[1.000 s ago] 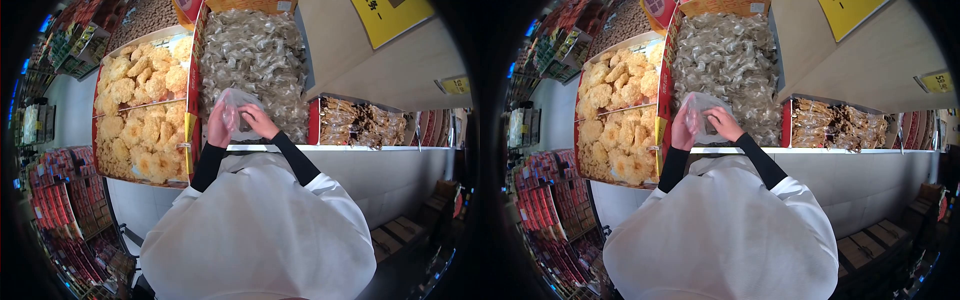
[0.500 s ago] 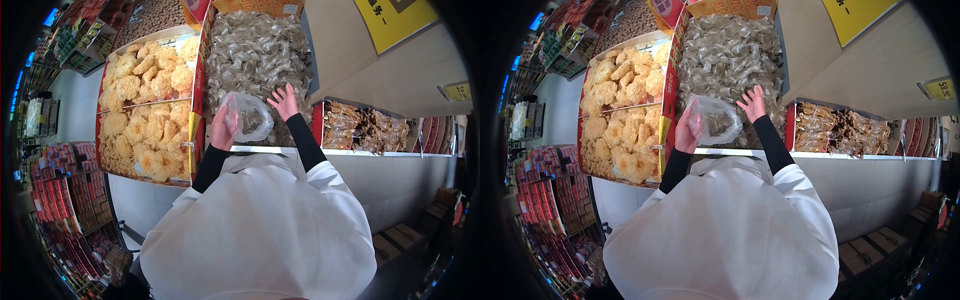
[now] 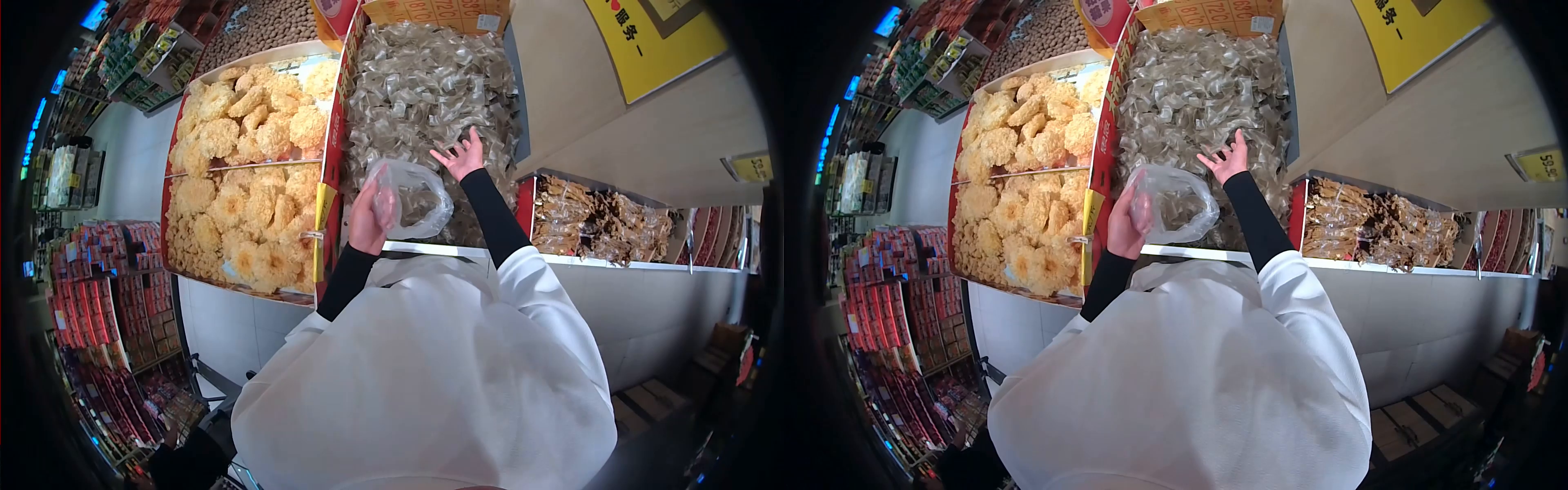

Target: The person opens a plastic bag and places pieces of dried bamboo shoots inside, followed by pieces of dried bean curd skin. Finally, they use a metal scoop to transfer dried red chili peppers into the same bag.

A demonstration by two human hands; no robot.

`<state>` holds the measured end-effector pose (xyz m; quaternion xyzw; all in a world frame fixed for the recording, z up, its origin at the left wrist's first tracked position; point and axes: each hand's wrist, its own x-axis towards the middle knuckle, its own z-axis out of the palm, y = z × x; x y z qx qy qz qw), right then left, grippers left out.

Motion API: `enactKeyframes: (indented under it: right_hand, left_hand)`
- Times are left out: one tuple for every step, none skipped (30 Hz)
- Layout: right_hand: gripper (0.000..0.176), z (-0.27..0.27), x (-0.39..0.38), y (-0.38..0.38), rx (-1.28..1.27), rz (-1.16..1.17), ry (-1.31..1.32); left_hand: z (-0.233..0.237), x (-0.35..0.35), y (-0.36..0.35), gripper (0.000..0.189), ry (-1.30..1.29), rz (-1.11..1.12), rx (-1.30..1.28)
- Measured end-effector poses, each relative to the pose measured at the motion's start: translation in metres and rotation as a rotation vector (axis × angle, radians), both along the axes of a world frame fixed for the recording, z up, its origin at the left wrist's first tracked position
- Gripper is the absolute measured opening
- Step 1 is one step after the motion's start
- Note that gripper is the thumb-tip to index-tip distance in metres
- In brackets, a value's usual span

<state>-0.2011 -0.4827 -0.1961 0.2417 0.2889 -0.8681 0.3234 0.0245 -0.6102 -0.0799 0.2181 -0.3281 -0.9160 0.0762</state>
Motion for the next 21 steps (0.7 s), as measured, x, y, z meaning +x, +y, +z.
enactKeyframes:
  right_hand:
    - [0.105,-0.001,0.0,0.001,-0.059,-0.021,-0.013]
    - [0.105,-0.002,0.0,0.001,-0.057,-0.021,-0.013]
    - [0.105,-0.003,-0.001,0.002,-0.12,-0.026,-0.051]
    - [0.105,-0.007,-0.003,0.004,-0.182,-0.033,-0.089]
    - [0.105,-0.01,-0.004,0.006,-0.181,-0.037,-0.089]
    - [0.103,-0.014,-0.007,0.007,-0.223,-0.015,-0.115]
    - [0.101,-0.018,-0.01,0.008,-0.265,0.007,-0.14]
    - [0.101,-0.022,-0.013,0.009,-0.265,0.005,-0.14]
    - [0.099,-0.025,-0.018,0.01,-0.274,0.062,-0.143]
    - [0.097,-0.019,-0.02,0.009,-0.283,0.12,-0.146]
    - [0.097,-0.013,-0.022,0.007,-0.284,0.119,-0.146]
    - [0.097,-0.007,-0.025,0.003,-0.178,0.1,-0.183]
    - [0.097,-0.003,-0.028,-0.002,-0.072,0.082,-0.22]
    - [0.097,0.0,-0.032,-0.007,-0.073,0.083,-0.22]
    - [0.097,0.004,-0.037,-0.014,-0.018,0.079,-0.252]
    - [0.098,0.007,-0.04,-0.019,0.036,0.077,-0.283]
    - [0.098,0.009,-0.041,-0.022,0.035,0.083,-0.282]
    - [0.099,0.013,-0.043,-0.026,0.107,0.101,-0.277]
    - [0.1,0.011,-0.046,-0.03,0.18,0.121,-0.271]
    - [0.096,0.008,-0.051,-0.032,0.201,0.128,-0.314]
    - [0.096,0.006,-0.053,-0.031,0.203,0.135,-0.31]
  left_hand:
    - [0.001,-0.002,0.001,0.043,-0.021,0.019,0.004]
    - [0.002,-0.004,0.003,0.043,-0.042,0.037,0.008]
    - [0.001,-0.004,0.002,0.043,-0.042,0.036,0.01]
    - [0.0,-0.005,0.001,0.043,-0.018,0.01,0.012]
    - [-0.001,-0.005,0.001,0.043,0.006,-0.017,0.014]
    - [-0.002,-0.006,0.001,0.043,0.007,-0.019,0.014]
    - [-0.003,-0.007,0.001,0.043,0.01,-0.02,0.021]
    - [-0.003,-0.007,0.001,0.043,0.012,-0.021,0.028]
    - [-0.003,-0.008,0.002,0.043,0.014,-0.025,0.027]
    - [-0.002,-0.009,0.002,0.043,0.005,-0.027,0.033]
    - [-0.001,-0.009,0.002,0.043,-0.005,-0.027,0.038]
    - [-0.001,-0.009,0.002,0.043,-0.005,-0.027,0.037]
    - [0.0,-0.009,0.002,0.043,-0.015,-0.028,0.038]
    - [0.0,-0.009,0.002,0.043,-0.026,-0.029,0.04]
    - [-0.001,-0.008,0.001,0.043,-0.026,-0.027,0.04]
    - [-0.002,-0.007,0.001,0.043,-0.005,-0.026,0.031]
    - [-0.002,-0.006,0.0,0.043,0.017,-0.024,0.022]
    - [-0.001,-0.006,0.0,0.043,0.02,-0.017,0.019]
    - [0.001,-0.005,0.0,0.042,-0.013,-0.001,0.016]
    - [0.003,-0.005,0.0,0.041,-0.046,0.014,0.015]
    - [0.004,-0.005,0.0,0.041,-0.042,0.021,0.017]
